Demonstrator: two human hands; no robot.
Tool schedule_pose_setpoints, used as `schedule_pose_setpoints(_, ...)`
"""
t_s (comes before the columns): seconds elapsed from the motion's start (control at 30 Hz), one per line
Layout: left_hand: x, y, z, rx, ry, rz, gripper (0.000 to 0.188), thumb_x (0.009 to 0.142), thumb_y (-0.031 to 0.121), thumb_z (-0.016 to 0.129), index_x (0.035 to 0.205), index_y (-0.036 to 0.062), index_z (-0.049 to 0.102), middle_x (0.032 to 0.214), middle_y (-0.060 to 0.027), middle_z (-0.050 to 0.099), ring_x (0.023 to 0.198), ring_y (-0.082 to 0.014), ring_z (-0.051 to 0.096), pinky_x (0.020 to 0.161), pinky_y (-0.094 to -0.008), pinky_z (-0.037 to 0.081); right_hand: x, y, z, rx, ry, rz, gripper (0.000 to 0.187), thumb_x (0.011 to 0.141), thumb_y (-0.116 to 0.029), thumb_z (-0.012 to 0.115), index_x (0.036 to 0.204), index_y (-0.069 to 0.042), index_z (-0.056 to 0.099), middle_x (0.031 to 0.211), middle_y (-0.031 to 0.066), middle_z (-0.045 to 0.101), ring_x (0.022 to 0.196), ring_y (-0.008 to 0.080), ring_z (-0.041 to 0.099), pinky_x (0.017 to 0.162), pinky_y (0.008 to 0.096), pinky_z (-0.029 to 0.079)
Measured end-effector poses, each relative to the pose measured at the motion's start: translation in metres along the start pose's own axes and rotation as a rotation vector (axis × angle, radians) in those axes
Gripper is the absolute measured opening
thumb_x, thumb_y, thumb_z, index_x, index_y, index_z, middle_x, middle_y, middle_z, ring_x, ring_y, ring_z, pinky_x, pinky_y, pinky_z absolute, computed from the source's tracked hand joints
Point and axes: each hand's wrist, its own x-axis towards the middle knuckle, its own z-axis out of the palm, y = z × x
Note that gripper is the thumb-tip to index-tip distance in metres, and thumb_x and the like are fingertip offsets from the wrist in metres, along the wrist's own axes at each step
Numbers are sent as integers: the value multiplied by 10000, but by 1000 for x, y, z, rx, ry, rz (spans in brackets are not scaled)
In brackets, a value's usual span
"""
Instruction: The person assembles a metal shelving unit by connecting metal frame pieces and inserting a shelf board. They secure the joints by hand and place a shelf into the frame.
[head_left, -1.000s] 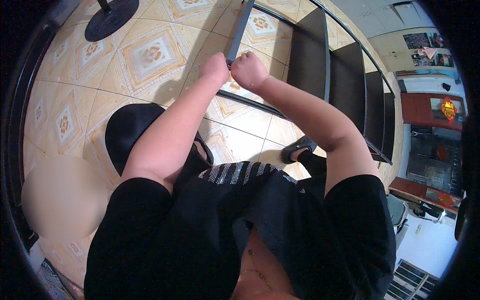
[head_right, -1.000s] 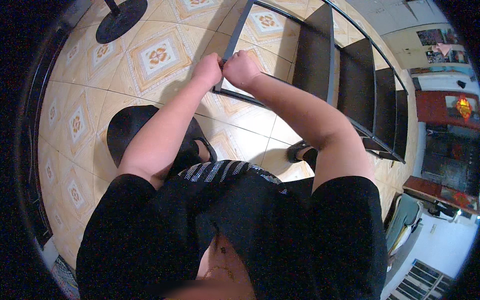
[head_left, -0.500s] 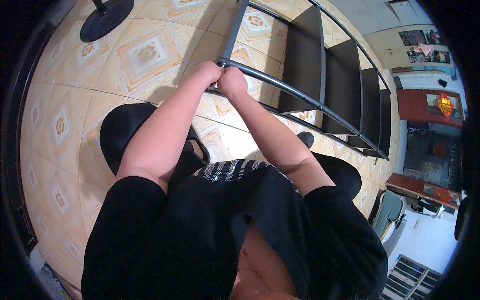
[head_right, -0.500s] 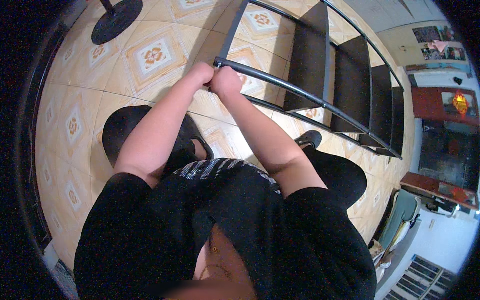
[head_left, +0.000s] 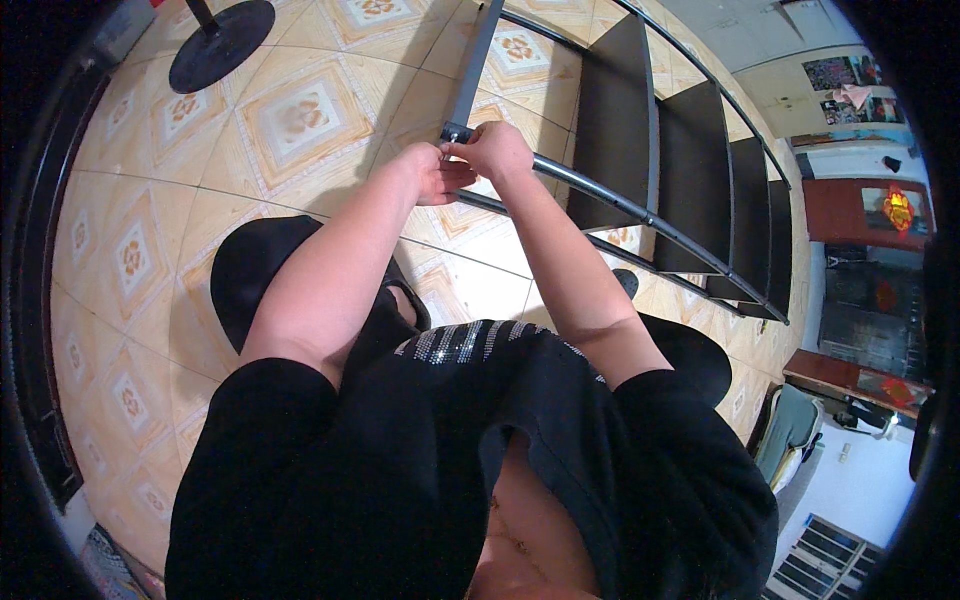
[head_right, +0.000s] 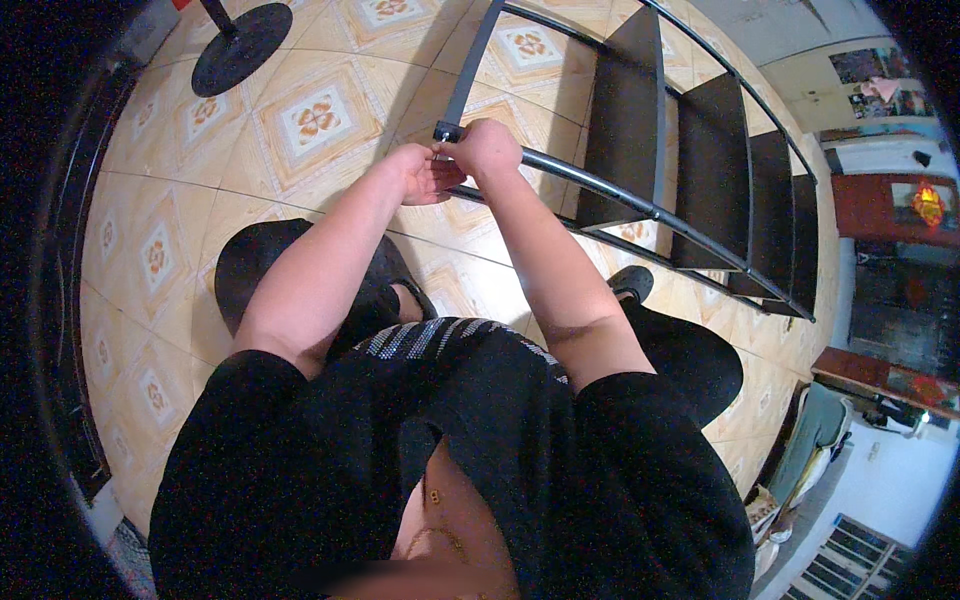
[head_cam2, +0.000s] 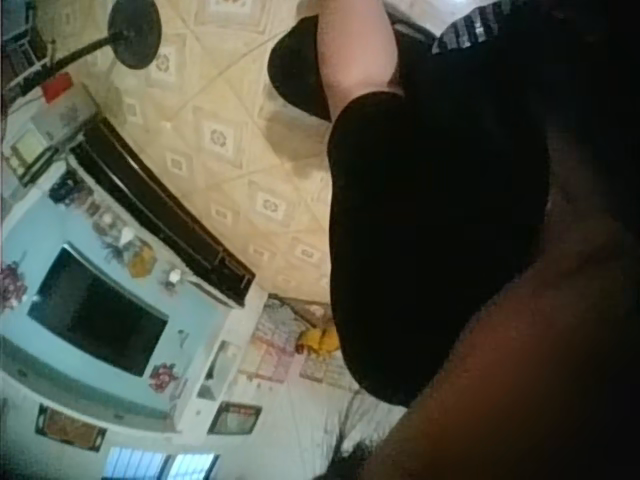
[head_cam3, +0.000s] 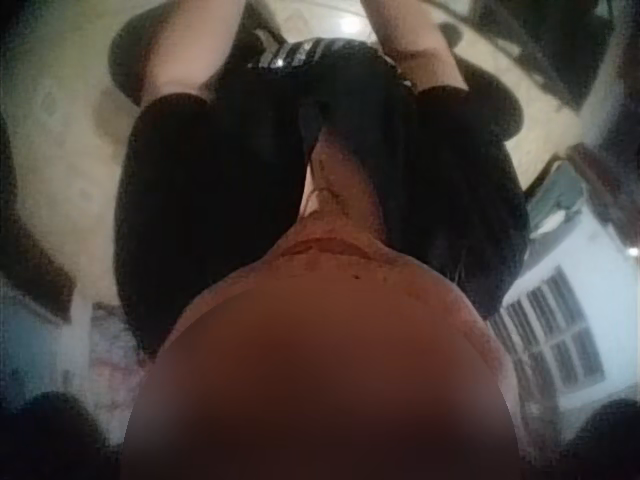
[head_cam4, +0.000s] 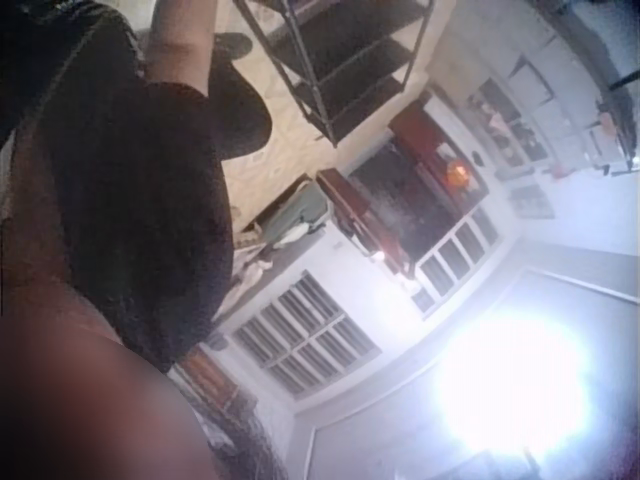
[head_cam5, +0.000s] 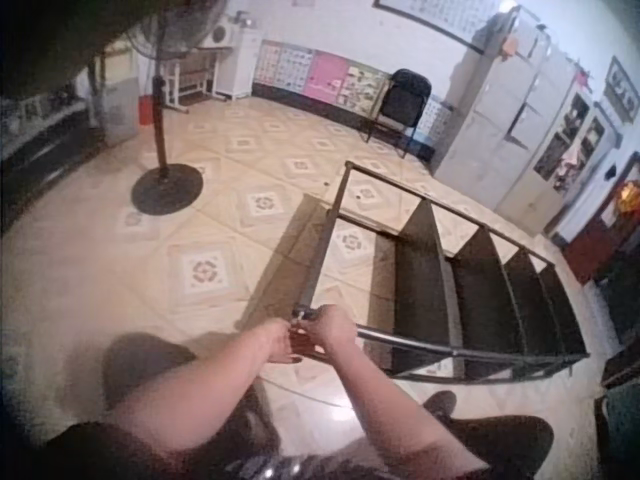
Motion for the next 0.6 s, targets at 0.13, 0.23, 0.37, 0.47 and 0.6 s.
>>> schedule_pose_setpoints(0.13,16,-5,5,-277,97,59,345,974,279,309,870,94,581,849,-62,653,887,-213,630,940,-429,386,5,-3,-1,-21,17,-140,487,694,-540,710,902,-100,718,839,100,698,804,245,675,742,367,516)
schedule_pose_setpoints(0.23,26,-2,18,-456,171,93,320,963,249,346,771,90,546,735,-41,600,745,-209,607,809,-398,462,29,15,9,124,-33,-232,456,761,-483,689,912,-53,708,878,120,700,828,216,669,752,314,504)
schedule_pose_setpoints(0.37,27,3,29,-584,267,104,259,943,227,401,792,99,568,670,-41,583,620,-193,582,681,-362,468,43,24,11,304,-114,-248,400,859,-385,609,978,-13,694,913,130,700,855,209,660,778,307,489)
schedule_pose_setpoints(0.47,22,15,28,-219,535,514,218,930,242,468,864,76,593,649,-67,580,605,-191,588,581,-378,479,50,30,8,365,-183,-261,361,888,-350,574,960,-18,696,881,93,701,780,189,638,736,310,483)
schedule_pose_setpoints(0.6,26,30,21,271,702,853,264,882,237,566,887,-22,615,805,-133,660,715,-241,630,616,-361,486,70,33,15,379,-177,-309,372,852,-398,576,876,-52,710,794,139,684,709,267,643,682,354,497)
